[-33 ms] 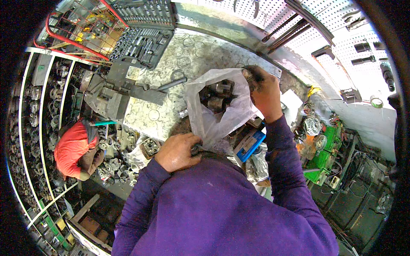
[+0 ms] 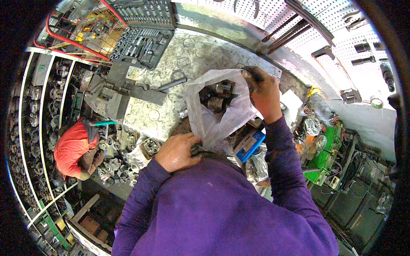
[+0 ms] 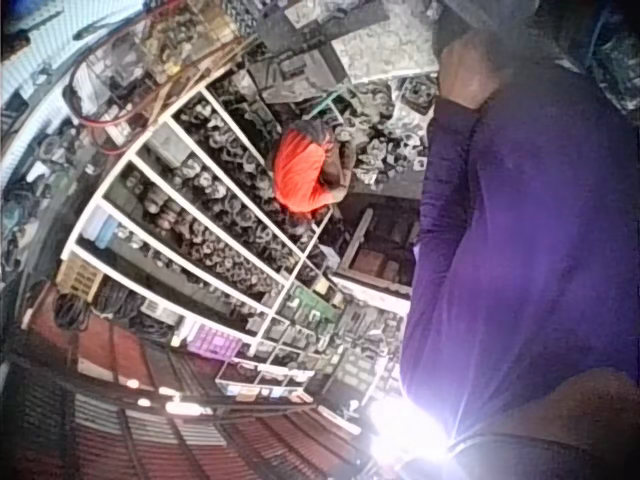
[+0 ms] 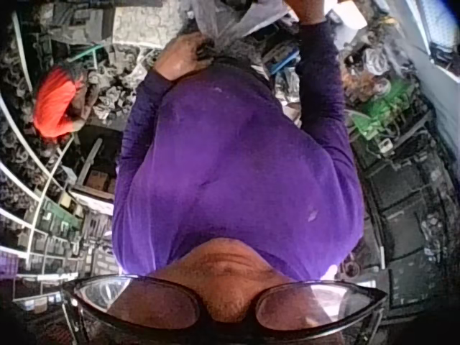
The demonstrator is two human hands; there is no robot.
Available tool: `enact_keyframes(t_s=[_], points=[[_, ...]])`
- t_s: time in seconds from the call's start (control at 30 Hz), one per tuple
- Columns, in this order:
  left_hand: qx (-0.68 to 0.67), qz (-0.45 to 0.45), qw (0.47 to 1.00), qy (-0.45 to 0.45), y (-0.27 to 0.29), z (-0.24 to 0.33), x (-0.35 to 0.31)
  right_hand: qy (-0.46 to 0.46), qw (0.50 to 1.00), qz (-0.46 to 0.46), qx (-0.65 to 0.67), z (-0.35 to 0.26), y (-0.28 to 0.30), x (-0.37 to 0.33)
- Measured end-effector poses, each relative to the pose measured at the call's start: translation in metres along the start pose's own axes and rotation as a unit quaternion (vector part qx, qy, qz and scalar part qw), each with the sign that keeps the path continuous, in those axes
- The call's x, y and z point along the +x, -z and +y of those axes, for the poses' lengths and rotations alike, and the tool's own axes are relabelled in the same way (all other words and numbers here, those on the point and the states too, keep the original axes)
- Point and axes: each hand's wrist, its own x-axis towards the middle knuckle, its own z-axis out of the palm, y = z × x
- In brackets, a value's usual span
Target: The person handles a cylindrical mechanical part, then retrieves a larger housing from a plastic bag and attempts to fit the cylinder into it. The person repeatedly rotates and aligns the parts, comparing them with another similar housing, and continues to manipulate the components on a cluttered workbench.
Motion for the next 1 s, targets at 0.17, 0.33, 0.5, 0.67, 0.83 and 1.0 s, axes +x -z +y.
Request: enact_keyframes(t_s=[0.17,0.33,0.5,0.67,0.83,1.0], points=[[0.011,-0.005,1.000,0.014,0.002,-0.004,0.003,-0.010,0.999,-0.024,-0.032,0.000,-0.003,0.000],[0.010,-0.005,1.000,0.012,0.003,-0.006,0.003,0.024,0.999,-0.040,-0.001,0.006,-0.001,-0.007],[0.004,-0.002,1.000,-0.006,0.001,-0.007,0.006,0.105,0.993,-0.032,0.043,0.013,-0.005,-0.011],[0.016,-0.027,0.999,0.012,0.000,-0.008,0.009,0.073,0.995,-0.034,0.064,0.010,-0.001,-0.012],[0.005,-0.012,1.000,0.000,0.003,-0.005,0.013,0.023,0.998,-0.055,0.007,0.005,0.001,-0.003],[-0.001,0.017,1.000,0.025,0.006,0.003,0.009,0.005,0.999,-0.029,0.040,0.000,-0.005,0.002]])
